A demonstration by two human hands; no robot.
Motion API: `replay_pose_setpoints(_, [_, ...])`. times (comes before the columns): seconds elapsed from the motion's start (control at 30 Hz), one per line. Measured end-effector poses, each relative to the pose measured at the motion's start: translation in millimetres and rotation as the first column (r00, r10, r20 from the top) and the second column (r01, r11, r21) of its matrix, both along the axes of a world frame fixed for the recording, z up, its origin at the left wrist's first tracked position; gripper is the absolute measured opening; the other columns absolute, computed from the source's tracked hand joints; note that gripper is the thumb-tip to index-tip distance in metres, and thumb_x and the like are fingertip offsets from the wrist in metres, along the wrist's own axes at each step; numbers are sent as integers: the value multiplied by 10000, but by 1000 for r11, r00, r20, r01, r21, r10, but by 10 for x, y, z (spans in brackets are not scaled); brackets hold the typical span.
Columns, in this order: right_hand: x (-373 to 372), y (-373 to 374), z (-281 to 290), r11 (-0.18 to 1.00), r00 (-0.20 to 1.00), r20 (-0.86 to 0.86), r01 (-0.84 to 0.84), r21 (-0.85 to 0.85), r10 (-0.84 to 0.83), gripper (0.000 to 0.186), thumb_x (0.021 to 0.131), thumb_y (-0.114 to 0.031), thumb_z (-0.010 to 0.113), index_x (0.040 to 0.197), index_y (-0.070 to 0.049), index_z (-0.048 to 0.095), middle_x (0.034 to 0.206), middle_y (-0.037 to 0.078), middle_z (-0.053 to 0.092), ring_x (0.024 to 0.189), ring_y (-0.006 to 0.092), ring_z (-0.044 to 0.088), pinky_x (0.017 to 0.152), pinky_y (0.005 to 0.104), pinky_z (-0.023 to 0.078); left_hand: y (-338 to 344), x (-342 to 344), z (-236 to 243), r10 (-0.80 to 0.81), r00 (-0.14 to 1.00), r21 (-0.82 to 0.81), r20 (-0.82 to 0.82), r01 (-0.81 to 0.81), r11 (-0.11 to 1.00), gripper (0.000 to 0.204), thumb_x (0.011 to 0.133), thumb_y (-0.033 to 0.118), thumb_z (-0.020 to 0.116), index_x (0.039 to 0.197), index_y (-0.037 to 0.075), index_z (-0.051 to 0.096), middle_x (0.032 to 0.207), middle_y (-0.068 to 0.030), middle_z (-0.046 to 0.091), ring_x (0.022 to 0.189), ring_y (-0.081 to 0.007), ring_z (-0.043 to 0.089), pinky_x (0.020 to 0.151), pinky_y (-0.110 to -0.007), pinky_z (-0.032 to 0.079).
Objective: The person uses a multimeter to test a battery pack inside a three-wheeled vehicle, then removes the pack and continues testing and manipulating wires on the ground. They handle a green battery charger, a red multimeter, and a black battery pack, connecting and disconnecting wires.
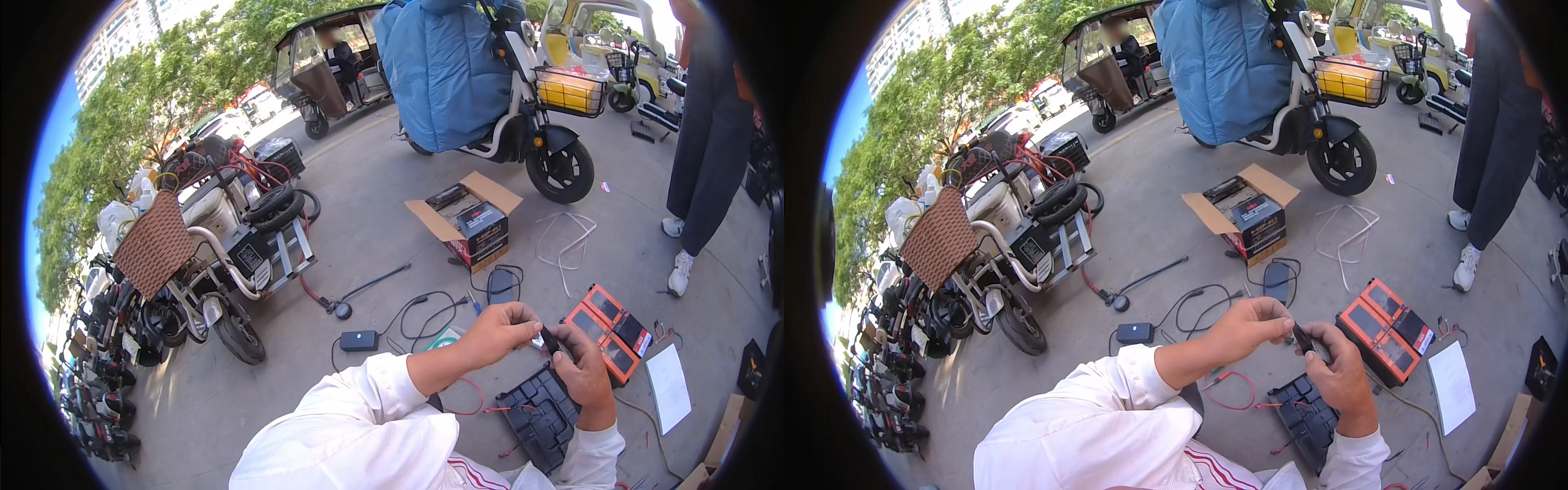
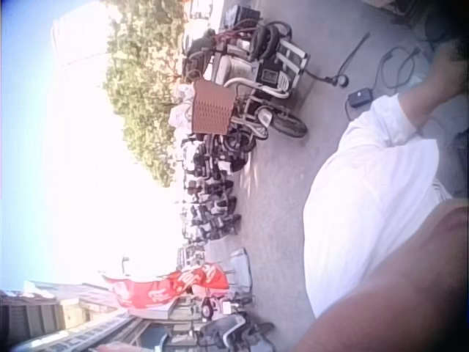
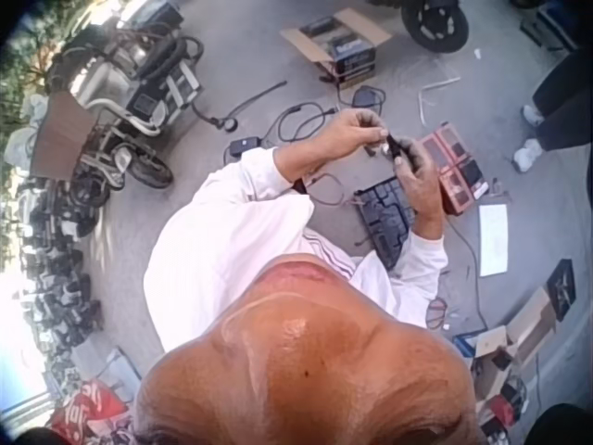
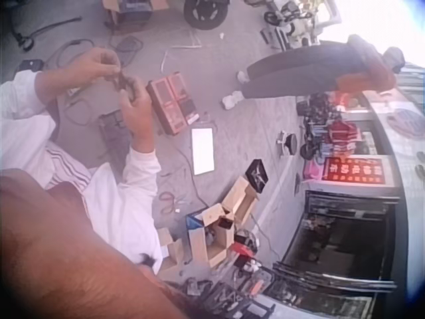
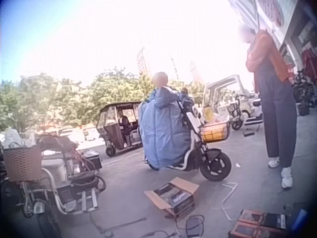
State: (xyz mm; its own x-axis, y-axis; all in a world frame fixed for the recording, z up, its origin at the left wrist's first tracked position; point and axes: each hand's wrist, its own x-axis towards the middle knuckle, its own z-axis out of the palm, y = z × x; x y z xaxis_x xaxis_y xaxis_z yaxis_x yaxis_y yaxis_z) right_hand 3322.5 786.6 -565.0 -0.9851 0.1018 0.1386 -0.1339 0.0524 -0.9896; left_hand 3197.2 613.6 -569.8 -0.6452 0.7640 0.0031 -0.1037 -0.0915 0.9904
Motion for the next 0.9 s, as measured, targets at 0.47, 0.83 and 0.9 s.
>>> replay_pose_setpoints(0.47, [37,24,28,986,991,-112,-90,-138,75,526,738,76,499,1263,55,516,1084,110,559,1010,184,596,956,318,450,-7,-114,-58,37,997,-19,71,-36,999,189,915,205,708,940,26,655,808,-10,645,696,-86,581,636,-240,475])
replay_pose_setpoints(0.83, [23,70,-14,970,982,-133,-155,-187,131,570,698,36,529,1268,54,532,1069,115,571,1034,208,588,974,338,436,-39,-165,-45,24,994,-41,102,-20,999,189,902,184,710,948,6,667,852,-56,677,760,-132,615,722,-270,494])
replay_pose_setpoints(0.9, [14,59,-7,972,991,-88,-116,-206,99,561,706,23,522,1265,66,528,1065,117,584,1032,202,586,973,335,435,-41,-147,10,20,996,-55,85,-15,998,184,905,182,705,949,8,667,851,-52,673,764,-129,611,725,-267,491])
